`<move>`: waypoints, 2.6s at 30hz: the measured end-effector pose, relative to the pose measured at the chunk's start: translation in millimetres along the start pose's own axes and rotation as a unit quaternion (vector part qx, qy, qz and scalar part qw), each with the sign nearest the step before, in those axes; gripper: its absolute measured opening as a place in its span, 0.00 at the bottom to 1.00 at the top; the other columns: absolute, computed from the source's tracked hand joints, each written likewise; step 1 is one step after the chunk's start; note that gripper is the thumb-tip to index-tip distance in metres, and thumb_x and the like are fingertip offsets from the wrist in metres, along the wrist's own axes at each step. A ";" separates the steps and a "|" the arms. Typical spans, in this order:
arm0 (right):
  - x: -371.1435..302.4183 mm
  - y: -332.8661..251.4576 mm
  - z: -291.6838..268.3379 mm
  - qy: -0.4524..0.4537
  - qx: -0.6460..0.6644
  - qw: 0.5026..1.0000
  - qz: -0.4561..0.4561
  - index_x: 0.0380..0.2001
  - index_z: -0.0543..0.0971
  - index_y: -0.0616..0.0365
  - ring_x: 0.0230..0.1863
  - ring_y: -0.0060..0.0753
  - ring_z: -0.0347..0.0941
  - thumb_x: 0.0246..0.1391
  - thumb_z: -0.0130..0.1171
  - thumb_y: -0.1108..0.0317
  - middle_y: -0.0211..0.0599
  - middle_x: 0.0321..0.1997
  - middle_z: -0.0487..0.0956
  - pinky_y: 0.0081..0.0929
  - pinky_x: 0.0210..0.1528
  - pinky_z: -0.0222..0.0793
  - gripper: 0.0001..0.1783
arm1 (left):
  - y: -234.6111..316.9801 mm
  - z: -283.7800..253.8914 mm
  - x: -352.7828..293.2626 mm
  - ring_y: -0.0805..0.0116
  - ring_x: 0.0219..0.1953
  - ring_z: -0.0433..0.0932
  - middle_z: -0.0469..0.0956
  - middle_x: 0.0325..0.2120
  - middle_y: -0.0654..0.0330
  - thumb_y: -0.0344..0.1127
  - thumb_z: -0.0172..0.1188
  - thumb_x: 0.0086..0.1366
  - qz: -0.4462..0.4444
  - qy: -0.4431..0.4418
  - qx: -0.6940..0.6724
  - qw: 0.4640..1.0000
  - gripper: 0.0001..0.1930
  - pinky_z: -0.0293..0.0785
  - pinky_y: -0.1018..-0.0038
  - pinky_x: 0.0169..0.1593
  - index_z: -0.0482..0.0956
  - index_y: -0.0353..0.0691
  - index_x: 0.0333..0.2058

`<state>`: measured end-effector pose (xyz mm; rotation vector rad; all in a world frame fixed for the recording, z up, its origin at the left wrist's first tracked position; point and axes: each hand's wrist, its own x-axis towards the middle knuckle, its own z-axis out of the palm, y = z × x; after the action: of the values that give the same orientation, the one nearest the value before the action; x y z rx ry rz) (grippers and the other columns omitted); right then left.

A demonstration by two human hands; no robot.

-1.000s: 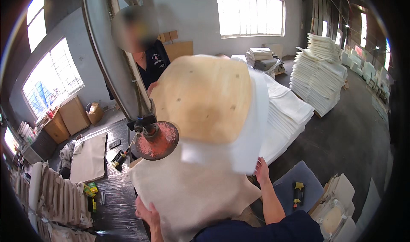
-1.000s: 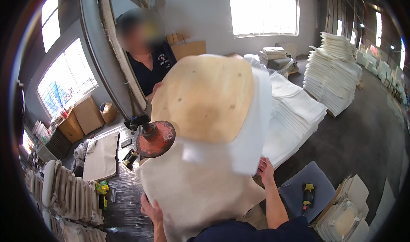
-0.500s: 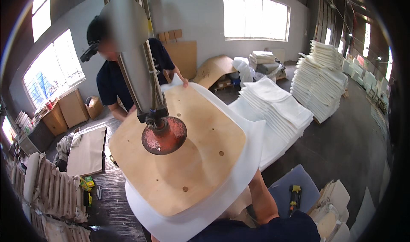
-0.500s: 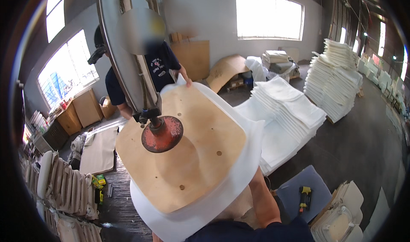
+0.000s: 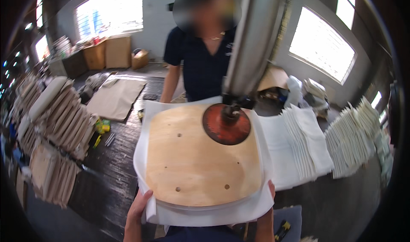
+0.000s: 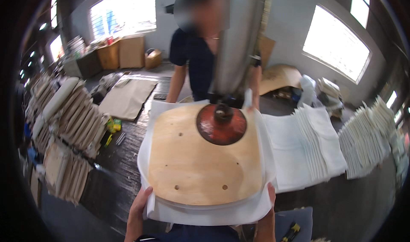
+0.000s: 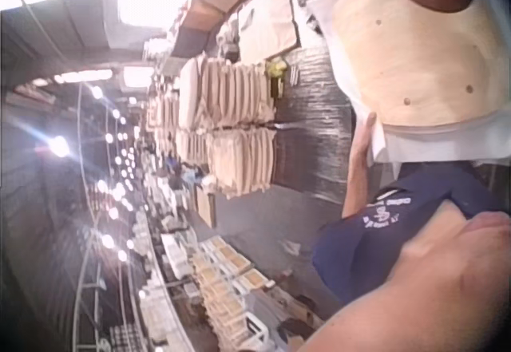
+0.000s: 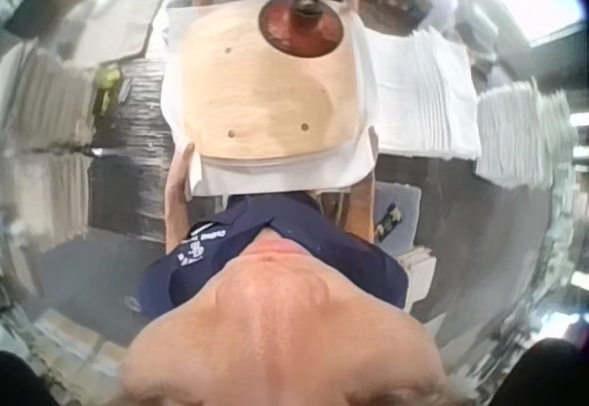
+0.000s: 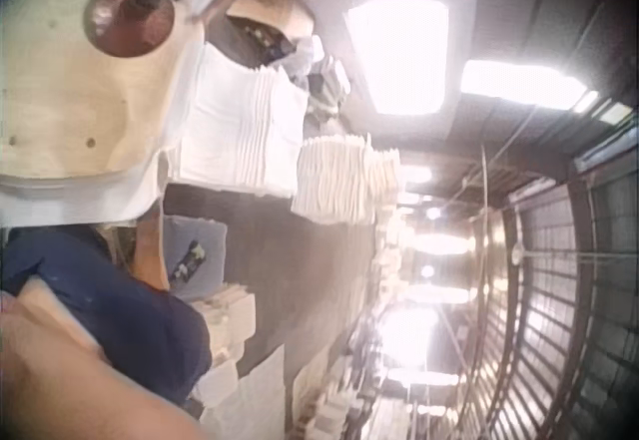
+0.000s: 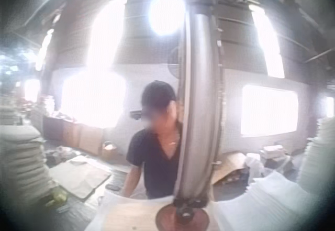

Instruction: The person staples fabric onto a wooden chair seat base using a pneumatic staple gun. They repeatedly pull the fabric taut and drive staples into the perimeter of the seat. The person also handles and stacks finished upholstered seat cushions.

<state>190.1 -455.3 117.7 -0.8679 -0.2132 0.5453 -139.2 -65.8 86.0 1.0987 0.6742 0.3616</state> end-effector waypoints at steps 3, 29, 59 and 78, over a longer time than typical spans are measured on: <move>-6.9 20.3 -11.8 0.054 0.071 0.996 0.009 0.75 0.68 0.58 0.71 0.48 0.73 0.75 0.49 0.41 0.46 0.75 0.74 0.49 0.72 0.71 0.38 | 7.0 -6.3 2.6 0.58 0.72 0.66 0.64 0.75 0.48 0.52 0.67 0.73 -0.120 0.036 -0.074 0.989 0.49 0.60 0.64 0.75 0.51 0.32 0.79; -22.5 67.2 -111.4 0.147 -0.313 0.931 0.114 0.70 0.70 0.64 0.58 0.41 0.81 0.64 0.64 0.70 0.44 0.63 0.82 0.37 0.61 0.76 0.32 | -47.3 1.9 54.0 0.51 0.56 0.85 0.86 0.53 0.44 0.51 0.67 0.72 -0.100 0.045 0.360 0.926 0.29 0.78 0.58 0.60 0.81 0.35 0.61; 62.5 99.7 -104.9 0.210 -0.741 0.636 -0.050 0.64 0.74 0.64 0.73 0.61 0.67 0.71 0.56 0.45 0.56 0.72 0.72 0.55 0.70 0.65 0.33 | -91.7 54.7 141.7 0.39 0.69 0.65 0.66 0.68 0.40 0.54 0.60 0.73 0.197 0.386 0.570 0.698 0.25 0.62 0.40 0.66 0.78 0.41 0.57; 55.4 81.9 -83.1 0.284 -0.651 0.704 0.025 0.40 0.80 0.57 0.58 0.55 0.78 0.65 0.63 0.44 0.45 0.57 0.82 0.54 0.58 0.69 0.23 | -73.9 41.3 156.5 0.35 0.74 0.61 0.55 0.76 0.39 0.54 0.52 0.79 0.087 0.217 0.576 0.784 0.28 0.65 0.44 0.70 0.67 0.47 0.69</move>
<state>239.4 -438.2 -0.5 -2.3993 0.0385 0.0543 1.1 -35.0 -19.0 2.3032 1.2795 0.3556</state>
